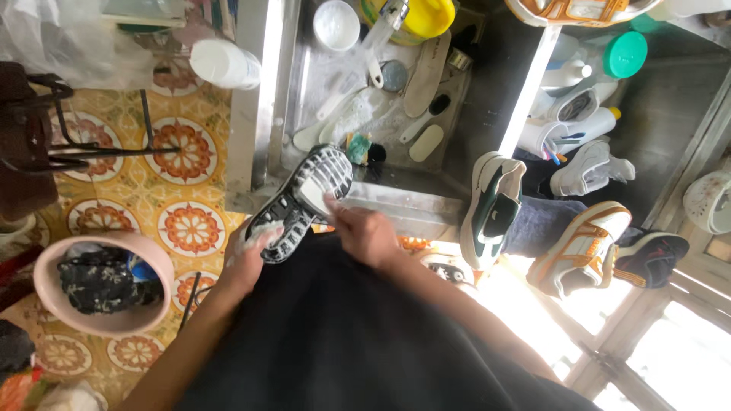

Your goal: The person scrubs a green and white sneaker with an orange brush and a sponge, rinses it under running water, and then scrubs the insole. The person repeats the process on the second shoe, scrubbing the exterior and insole with the brush and sponge, and rinsing under the tap.

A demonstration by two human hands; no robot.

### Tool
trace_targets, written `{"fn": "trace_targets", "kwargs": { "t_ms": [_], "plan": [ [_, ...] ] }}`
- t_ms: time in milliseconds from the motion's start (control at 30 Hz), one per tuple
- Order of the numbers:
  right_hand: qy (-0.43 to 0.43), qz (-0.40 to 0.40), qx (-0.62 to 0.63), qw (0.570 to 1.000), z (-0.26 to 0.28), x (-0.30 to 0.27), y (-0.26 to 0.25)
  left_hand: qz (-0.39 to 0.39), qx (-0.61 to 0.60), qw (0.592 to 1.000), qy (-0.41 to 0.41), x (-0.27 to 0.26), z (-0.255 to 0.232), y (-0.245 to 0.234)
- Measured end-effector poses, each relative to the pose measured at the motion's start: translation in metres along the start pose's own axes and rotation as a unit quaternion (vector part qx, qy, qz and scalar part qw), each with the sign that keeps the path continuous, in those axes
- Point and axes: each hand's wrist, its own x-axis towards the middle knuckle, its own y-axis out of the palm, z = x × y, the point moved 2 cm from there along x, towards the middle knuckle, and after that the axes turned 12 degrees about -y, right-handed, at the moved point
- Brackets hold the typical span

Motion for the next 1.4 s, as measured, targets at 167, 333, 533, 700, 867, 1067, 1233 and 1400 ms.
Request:
{"fn": "trace_targets", "kwargs": {
  "t_ms": [167,333,533,700,867,1067,1233,1400],
  "plan": [
    [0.108,0.032,-0.044,0.993,0.010,0.006,-0.001,0.001,0.138,0.982,0.127,0.002,0.012,0.006],
    [-0.061,0.051,0.031,0.996,0.025,0.010,-0.001,0.011,0.072,0.996,-0.042,0.010,-0.004,0.009],
    [0.000,0.021,-0.020,1.000,0.014,0.006,-0.004,0.040,-0.097,0.929,-0.354,0.005,-0.036,0.001],
    [-0.089,0.015,0.022,0.996,0.017,0.006,-0.008,0.056,-0.071,0.977,-0.193,0.008,-0.061,-0.002],
    [0.058,0.098,-0.044,0.992,0.011,0.001,-0.010,-0.050,-0.117,0.940,-0.315,0.009,-0.092,0.001],
    [-0.016,0.080,-0.016,0.997,0.027,0.007,-0.011,-0.126,-0.151,0.967,-0.164,0.015,-0.089,-0.001],
    [-0.102,0.151,0.035,0.983,0.047,0.011,-0.022,-0.161,0.021,0.986,-0.042,0.027,-0.054,0.015],
    [-0.110,0.103,-0.058,0.987,0.041,0.016,-0.028,-0.106,-0.037,0.968,-0.225,0.033,-0.040,0.022]
  ]
}}
